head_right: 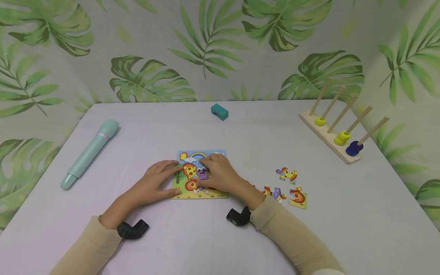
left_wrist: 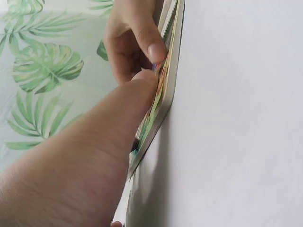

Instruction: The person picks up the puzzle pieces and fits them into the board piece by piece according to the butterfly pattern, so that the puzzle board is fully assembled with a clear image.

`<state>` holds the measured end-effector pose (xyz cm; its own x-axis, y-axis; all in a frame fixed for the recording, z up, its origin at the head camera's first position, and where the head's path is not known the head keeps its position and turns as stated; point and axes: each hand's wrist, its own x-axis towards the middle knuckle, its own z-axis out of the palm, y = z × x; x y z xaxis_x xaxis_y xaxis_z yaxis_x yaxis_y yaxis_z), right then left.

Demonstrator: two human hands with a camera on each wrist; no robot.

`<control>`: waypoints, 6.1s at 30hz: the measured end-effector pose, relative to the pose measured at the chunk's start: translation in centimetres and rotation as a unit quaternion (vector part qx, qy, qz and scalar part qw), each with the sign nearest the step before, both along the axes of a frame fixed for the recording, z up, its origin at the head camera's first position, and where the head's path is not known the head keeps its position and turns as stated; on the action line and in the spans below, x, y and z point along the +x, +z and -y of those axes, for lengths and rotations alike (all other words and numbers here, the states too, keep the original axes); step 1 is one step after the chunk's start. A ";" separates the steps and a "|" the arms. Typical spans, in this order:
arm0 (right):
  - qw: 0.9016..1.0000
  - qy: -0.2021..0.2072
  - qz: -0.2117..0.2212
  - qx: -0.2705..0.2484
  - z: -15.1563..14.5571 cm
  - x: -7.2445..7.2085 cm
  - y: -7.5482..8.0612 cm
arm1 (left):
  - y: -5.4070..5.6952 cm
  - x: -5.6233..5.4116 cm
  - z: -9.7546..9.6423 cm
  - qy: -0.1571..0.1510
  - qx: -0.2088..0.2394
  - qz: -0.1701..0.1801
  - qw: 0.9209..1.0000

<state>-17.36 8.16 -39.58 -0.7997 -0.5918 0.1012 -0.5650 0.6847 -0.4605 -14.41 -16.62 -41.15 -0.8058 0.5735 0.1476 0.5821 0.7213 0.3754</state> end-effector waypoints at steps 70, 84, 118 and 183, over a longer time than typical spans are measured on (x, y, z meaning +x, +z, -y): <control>0.983 -0.094 -0.036 -0.153 -16.0 2.9 4.1 | 0.4 -0.4 -2.5 -0.074 -0.033 0.005 0.997; 0.982 -0.143 0.094 -0.082 -20.3 2.1 0.0 | 0.3 -0.4 -2.5 -0.063 -0.044 0.016 0.997; 0.987 -0.003 -0.042 -0.154 -9.7 2.4 4.4 | 0.6 -0.3 -2.6 -0.061 -0.034 0.024 0.997; 0.993 -0.009 0.102 -0.065 -5.3 -1.0 -0.6 | 0.1 1.1 -0.3 -0.002 0.002 0.033 0.999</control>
